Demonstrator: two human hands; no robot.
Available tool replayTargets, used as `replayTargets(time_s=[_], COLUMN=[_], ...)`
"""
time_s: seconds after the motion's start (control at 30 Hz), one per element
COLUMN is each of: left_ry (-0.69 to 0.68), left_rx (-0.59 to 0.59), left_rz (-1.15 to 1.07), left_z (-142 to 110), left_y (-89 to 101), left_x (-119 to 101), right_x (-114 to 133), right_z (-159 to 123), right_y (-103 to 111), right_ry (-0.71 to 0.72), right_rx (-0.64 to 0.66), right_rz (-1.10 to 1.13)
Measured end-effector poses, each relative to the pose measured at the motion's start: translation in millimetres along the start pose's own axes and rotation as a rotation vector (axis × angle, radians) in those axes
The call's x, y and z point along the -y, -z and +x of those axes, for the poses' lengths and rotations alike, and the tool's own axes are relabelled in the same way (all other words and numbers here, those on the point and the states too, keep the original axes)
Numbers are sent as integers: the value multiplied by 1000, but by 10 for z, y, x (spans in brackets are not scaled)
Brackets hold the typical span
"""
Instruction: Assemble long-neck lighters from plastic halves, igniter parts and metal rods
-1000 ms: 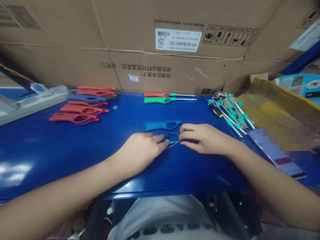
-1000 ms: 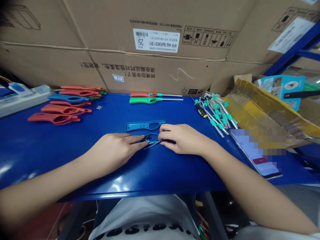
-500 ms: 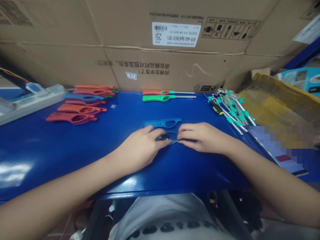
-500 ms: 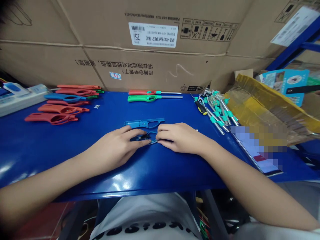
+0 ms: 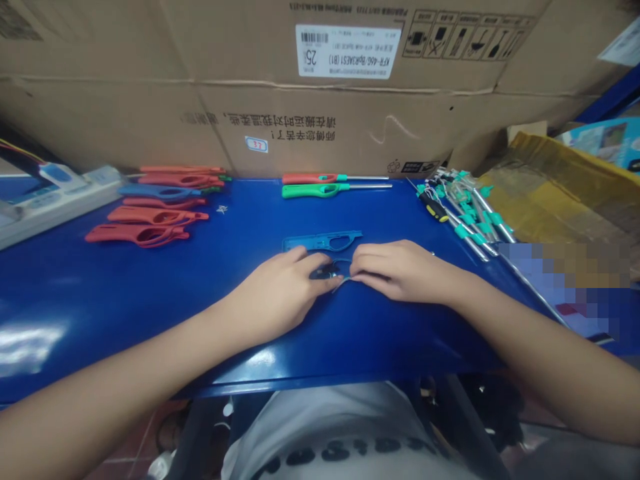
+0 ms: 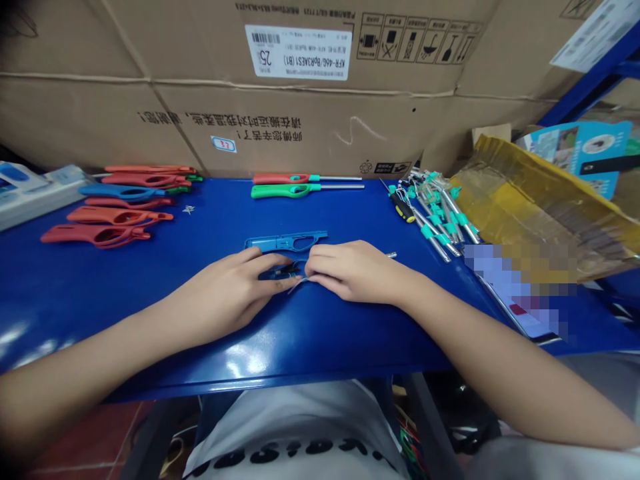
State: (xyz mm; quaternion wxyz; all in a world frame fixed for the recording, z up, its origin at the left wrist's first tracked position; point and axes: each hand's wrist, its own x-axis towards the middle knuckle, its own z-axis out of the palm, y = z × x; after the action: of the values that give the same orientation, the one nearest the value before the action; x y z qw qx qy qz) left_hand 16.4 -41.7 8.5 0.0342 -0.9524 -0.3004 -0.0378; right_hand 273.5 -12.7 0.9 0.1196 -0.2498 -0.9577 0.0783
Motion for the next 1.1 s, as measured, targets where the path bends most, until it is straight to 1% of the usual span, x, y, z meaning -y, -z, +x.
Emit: replayTargets(time_s=[0.13, 0.2, 0.4, 0.63, 0.77, 0.9, 1.1], left_ry=[-4, -10, -12, -13, -9, -14, -15], left_rx=[44, 68, 35, 51, 18, -34, -25], left_rz=[22, 60, 163, 153, 125, 94, 95], left_z=[-3, -16, -48, -40, -54, -57, -59], left_y=[10, 10, -13, 39, 33, 6, 1], left_x=[-9, -27, -108, -129, -110, -86, -82], right_x=[-4, 4, 6, 12, 16, -9, 1], right_z=[9, 19, 47, 46, 46, 45, 50], right_y=[9, 6, -3, 4, 10, 6, -6], right_ry=[-112, -139, -167, -170, -170, -176, -187], right_rx=[-22, -28, -8, 10, 12, 17, 2], right_rz=[153, 198, 277, 200, 167, 192, 149])
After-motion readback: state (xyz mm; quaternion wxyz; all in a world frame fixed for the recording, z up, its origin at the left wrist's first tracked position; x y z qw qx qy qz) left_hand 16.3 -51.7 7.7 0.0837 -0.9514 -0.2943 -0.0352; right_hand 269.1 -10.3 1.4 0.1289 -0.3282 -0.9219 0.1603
